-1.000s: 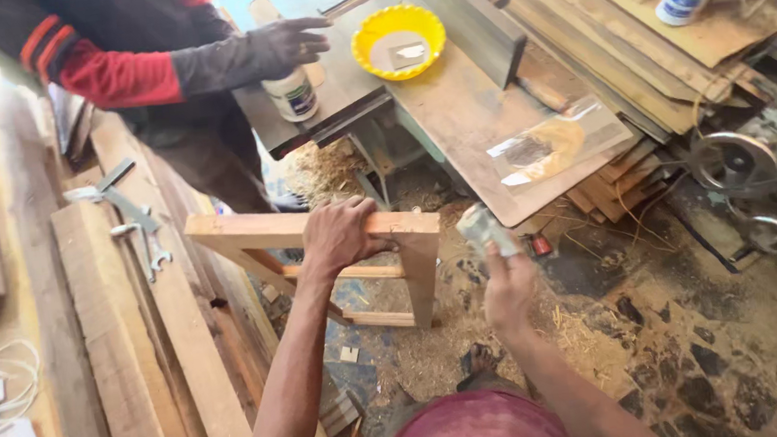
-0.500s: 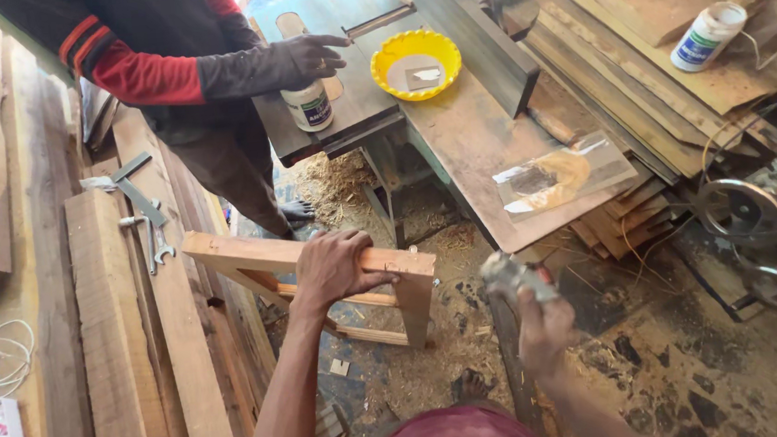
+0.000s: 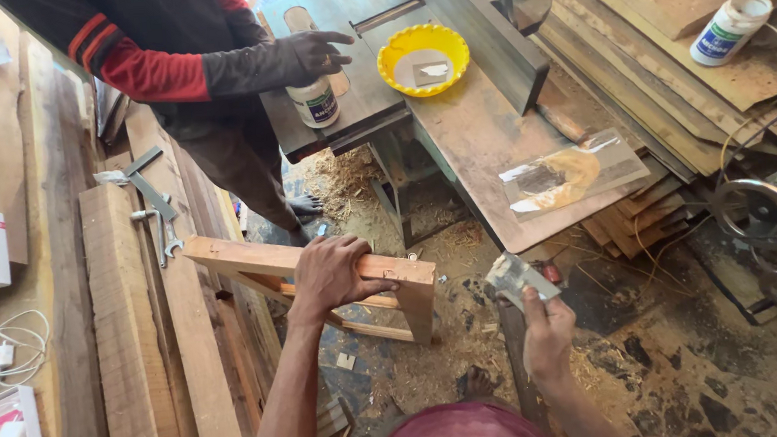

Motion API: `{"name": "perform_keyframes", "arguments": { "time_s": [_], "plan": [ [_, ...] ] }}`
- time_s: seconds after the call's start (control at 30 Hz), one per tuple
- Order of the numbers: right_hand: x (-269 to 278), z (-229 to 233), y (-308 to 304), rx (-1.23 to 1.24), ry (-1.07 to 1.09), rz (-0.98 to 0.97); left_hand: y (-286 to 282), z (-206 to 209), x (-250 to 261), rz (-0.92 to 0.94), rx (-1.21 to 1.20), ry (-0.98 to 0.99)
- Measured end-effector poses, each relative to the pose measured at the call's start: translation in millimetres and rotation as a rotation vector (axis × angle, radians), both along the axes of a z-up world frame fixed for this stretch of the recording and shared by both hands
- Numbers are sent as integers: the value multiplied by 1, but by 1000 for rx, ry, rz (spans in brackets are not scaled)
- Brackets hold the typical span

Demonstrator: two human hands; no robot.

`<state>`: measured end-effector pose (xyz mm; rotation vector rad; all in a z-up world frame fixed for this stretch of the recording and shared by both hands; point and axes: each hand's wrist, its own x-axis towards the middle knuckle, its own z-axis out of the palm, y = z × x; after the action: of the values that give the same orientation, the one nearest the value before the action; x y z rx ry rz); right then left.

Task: The person sands a wooden frame using a sanding block, focusing on the edges and corners. They rotate the frame to access different sides while another person works nearby.

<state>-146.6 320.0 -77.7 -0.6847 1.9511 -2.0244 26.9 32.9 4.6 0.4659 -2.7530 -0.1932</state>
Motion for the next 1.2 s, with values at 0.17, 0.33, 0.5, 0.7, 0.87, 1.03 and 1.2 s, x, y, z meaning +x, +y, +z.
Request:
{"name": "perform_keyframes", "arguments": {
  "time_s": [0.17, 0.33, 0.5, 0.7, 0.87, 1.03, 1.2],
  "plan": [
    [3, 8, 3, -140, -244, 19, 3, -2, -1, 19, -12, -18],
    [11, -5, 8, -82, -291, 11, 0, -5, -2, 32, -7, -64],
    [14, -9, 12, -121, -294, 45, -2, -9, -3, 32, 7, -57],
    [8, -3, 13, -138, -243, -33, -4, -12, -3, 24, -33, -69],
    [8, -2, 16, -67, -224, -47, -3, -12, -2, 18, -21, -29],
    [14, -1, 16, -36, -234, -26, -1, -9, 0, 24, -13, -4],
    [17, -2, 18, -78, -222, 1, 0, -8, 1, 22, -13, 1]
  ]
}}
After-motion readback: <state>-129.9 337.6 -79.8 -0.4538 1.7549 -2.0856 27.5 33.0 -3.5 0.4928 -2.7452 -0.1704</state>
